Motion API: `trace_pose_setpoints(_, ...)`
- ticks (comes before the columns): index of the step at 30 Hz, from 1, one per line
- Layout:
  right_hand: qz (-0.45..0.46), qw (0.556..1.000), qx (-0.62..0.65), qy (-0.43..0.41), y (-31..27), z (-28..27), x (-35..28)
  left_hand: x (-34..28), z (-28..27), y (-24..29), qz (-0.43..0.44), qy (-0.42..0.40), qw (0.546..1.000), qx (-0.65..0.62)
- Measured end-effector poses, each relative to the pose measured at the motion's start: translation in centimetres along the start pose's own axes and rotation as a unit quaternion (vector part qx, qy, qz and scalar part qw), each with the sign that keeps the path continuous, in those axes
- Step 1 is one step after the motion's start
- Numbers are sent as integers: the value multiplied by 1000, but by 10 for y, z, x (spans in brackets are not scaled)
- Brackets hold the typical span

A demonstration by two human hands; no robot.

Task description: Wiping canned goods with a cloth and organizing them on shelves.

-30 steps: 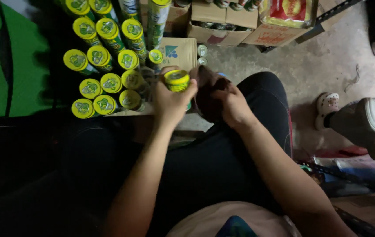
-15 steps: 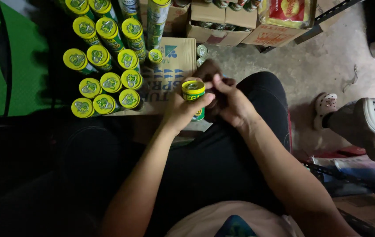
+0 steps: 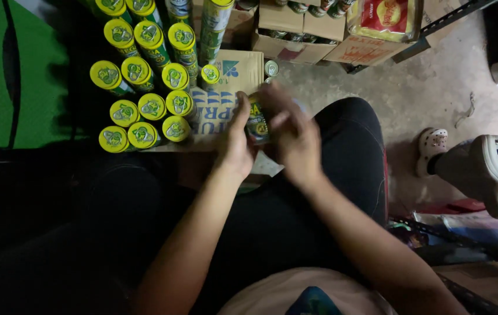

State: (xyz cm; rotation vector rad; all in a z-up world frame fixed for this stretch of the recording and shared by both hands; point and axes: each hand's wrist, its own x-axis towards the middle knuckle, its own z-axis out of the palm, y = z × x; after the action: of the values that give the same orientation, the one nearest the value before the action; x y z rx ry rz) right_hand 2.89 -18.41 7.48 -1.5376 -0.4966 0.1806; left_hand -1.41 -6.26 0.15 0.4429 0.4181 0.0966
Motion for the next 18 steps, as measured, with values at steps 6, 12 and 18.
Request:
trace_pose_setpoints(6,-149,934,-236,-223,-30,21,-11,11,-9,-9,48,12,997,62)
trace_pose_setpoints(12,13,990,-33,-136,-3,33,11,14,-17,-14,120,41,980,154)
trace_pose_setpoints(18,-30,987,-103,-122,-18,26,-16,20,-22,16,26,-3,995,-94)
